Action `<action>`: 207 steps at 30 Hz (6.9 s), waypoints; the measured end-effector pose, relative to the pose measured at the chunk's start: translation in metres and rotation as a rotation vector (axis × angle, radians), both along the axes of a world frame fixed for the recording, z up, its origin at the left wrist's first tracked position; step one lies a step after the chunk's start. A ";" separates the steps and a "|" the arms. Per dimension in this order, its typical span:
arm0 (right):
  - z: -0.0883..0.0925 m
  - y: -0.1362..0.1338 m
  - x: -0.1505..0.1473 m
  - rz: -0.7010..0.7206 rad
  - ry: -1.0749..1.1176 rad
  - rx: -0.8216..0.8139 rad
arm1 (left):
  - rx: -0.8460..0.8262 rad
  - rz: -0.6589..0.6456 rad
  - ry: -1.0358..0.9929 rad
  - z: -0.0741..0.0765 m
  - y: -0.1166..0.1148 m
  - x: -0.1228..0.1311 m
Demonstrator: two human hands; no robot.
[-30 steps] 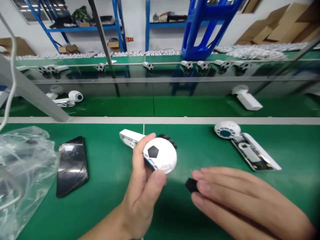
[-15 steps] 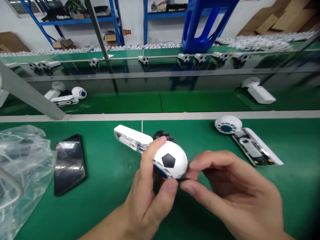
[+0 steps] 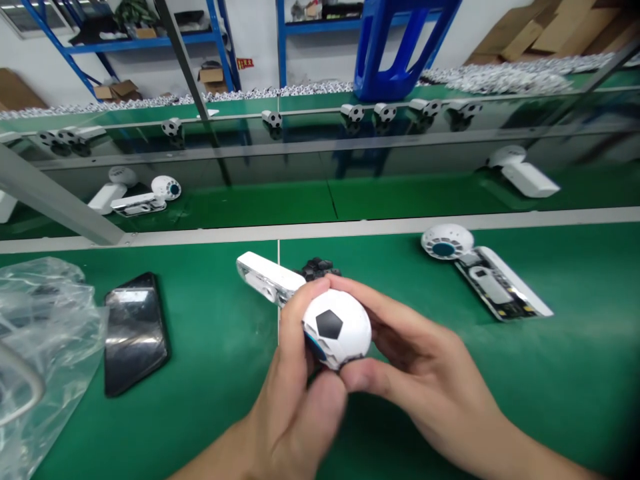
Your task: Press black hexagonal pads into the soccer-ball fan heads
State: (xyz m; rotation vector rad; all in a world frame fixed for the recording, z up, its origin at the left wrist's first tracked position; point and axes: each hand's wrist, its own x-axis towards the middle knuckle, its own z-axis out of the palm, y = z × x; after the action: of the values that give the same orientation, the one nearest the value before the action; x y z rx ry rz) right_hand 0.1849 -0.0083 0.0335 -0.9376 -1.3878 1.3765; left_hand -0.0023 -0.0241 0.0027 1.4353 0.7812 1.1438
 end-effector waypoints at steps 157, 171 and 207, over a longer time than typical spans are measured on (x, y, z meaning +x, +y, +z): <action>-0.009 0.007 0.005 -0.079 -0.104 -0.105 | -0.351 -0.164 -0.020 0.009 0.020 -0.009; 0.001 0.013 0.000 0.139 0.034 -0.251 | -0.314 -0.259 -0.040 0.005 0.015 -0.003; 0.011 0.269 -0.058 -0.357 -1.045 0.233 | 0.585 0.320 0.551 -0.007 0.045 -0.024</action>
State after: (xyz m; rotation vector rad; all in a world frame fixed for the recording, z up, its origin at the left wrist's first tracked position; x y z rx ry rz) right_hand 0.1269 0.2612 0.0441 -1.7540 -1.9232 0.3891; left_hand -0.0261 0.0212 -0.0048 2.2308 1.1457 1.2961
